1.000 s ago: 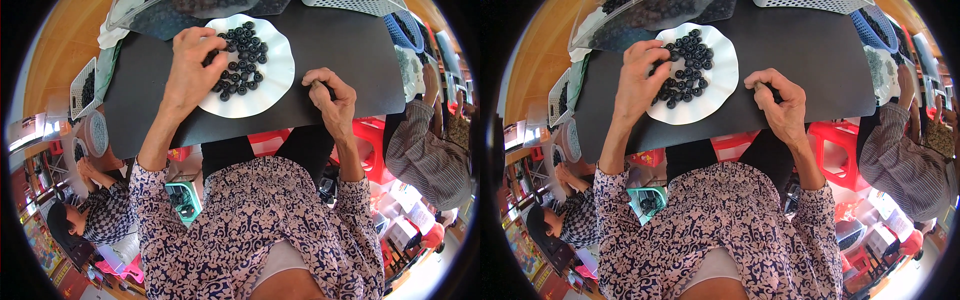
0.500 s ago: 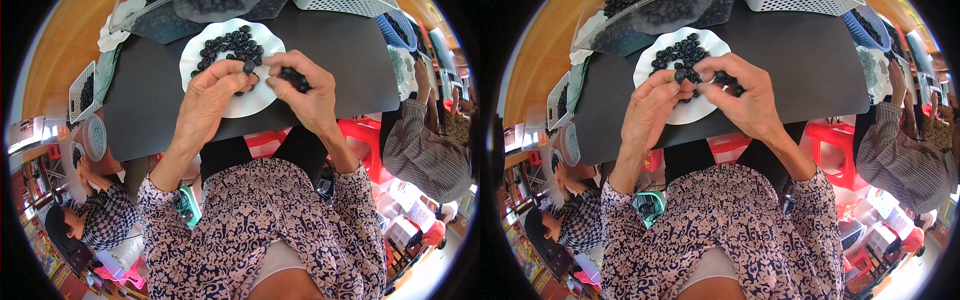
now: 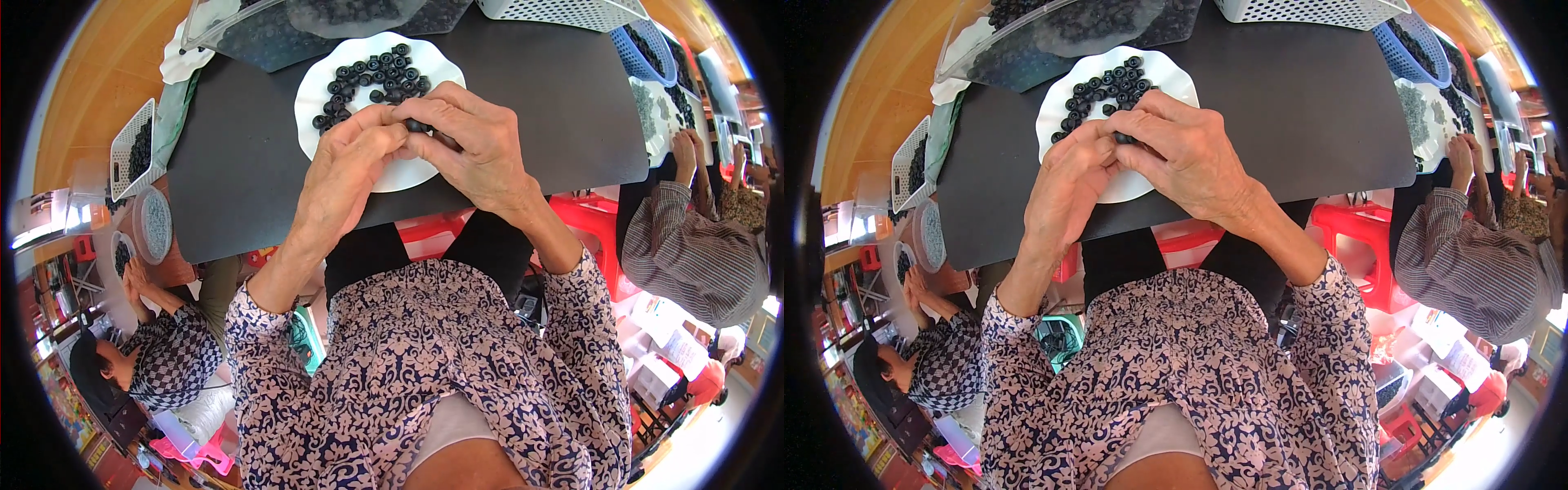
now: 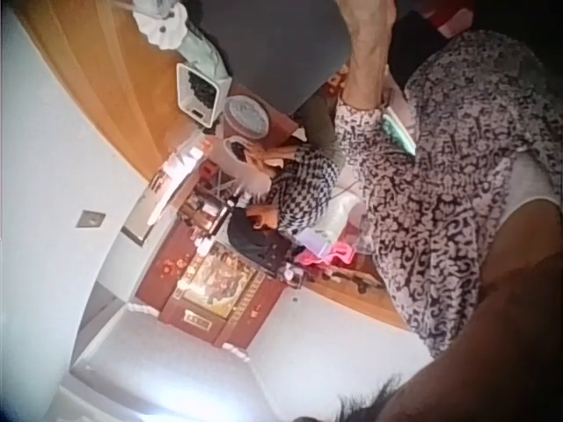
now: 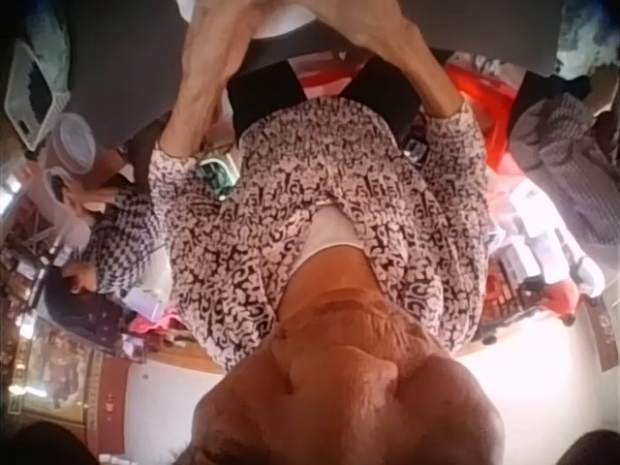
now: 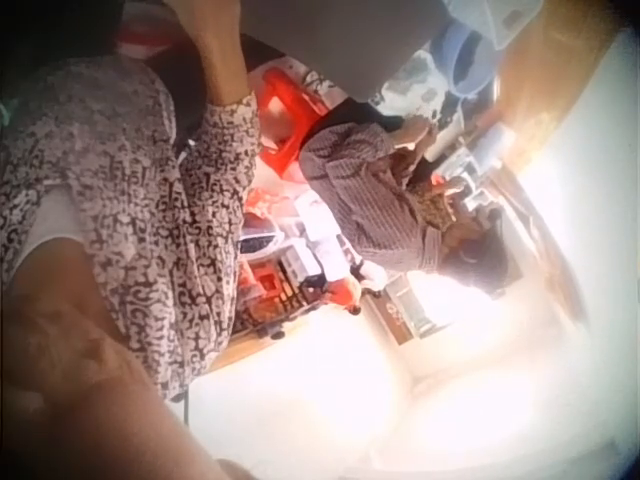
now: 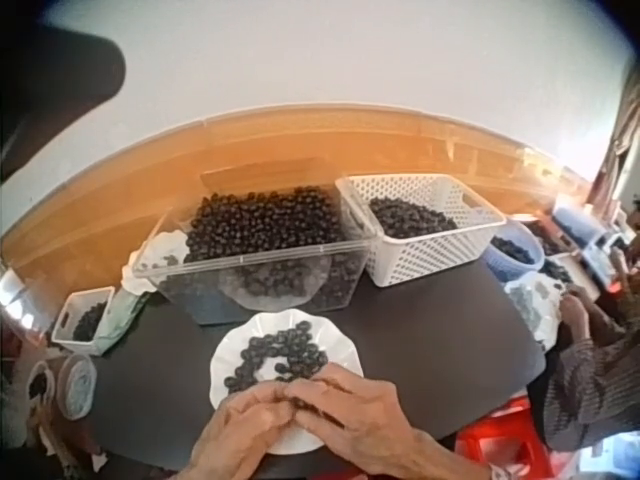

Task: The person assembles plastic cord locks by hand on a plate and scoops additional parts onto the plate from a plastic container.

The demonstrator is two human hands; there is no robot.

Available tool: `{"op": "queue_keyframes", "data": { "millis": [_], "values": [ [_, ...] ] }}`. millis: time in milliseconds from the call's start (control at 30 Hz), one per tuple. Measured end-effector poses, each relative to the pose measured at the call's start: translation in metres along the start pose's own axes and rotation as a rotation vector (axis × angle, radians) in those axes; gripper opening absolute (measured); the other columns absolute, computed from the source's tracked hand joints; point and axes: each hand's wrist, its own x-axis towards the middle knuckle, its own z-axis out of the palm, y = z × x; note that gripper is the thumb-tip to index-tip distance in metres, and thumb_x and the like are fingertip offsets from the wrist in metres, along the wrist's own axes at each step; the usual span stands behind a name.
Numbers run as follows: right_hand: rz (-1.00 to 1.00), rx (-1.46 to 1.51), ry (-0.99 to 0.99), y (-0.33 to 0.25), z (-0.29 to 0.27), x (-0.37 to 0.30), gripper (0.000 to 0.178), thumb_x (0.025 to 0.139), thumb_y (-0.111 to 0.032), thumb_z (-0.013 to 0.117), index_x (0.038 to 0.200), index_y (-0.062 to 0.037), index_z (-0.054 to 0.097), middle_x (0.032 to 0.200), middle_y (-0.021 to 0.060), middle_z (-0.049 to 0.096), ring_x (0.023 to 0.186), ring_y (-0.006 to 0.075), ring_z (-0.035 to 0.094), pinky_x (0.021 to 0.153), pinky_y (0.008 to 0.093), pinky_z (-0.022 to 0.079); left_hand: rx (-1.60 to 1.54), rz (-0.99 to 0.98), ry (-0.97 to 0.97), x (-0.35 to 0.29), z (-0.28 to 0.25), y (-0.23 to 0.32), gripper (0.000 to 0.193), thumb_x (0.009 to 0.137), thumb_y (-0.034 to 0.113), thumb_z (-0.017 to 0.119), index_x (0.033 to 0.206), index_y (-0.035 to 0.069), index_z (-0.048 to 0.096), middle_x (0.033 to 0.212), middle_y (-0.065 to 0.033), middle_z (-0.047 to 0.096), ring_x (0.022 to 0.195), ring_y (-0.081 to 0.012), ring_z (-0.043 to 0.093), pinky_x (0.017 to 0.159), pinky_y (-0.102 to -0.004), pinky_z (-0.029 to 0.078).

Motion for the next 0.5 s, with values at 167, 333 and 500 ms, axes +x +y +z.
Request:
{"op": "queue_keyframes", "data": {
  "millis": [167,333,500],
  "values": [
    [0.023,-0.085,-0.034,-0.007,0.000,0.001,0.031,0.076,-0.004,0.071,0.106,-0.0063,0.067,0.082,0.0057,0.060,0.066,0.0182,0.060,0.058,0.0275,0.050,0.076,-0.011,0.048,0.004,0.002,-0.002,0.022,0.092,0.006,0.053,0.109,-0.005,0.061,0.097,-0.0038,0.062,0.089,-0.0101,0.056,0.084,-0.0266,0.046],
    [0.051,-0.008,-0.211,-0.007,-0.019,0.009,0.028,0.079,-0.006,0.067,0.107,-0.0056,0.067,0.081,0.0081,0.059,0.068,0.0232,0.061,0.059,0.0307,0.051,0.015,-0.125,-0.063,0.003,-0.007,0.002,0.026,0.092,0.012,0.055,0.109,-0.007,0.060,0.096,-0.0066,0.063,0.089,-0.0132,0.059,0.086,-0.0295,0.048],
    [0.249,0.398,-0.437,0.000,-0.032,0.022,0.028,0.077,-0.007,0.069,0.105,-0.0041,0.070,0.072,0.0079,0.063,0.062,0.0166,0.061,0.057,0.0307,0.049,0.025,-0.174,-0.167,0.005,-0.011,0.002,0.027,0.094,0.015,0.052,0.107,-0.008,0.060,0.095,-0.0096,0.063,0.084,-0.0157,0.061,0.087,-0.0317,0.049]
  ]
}}
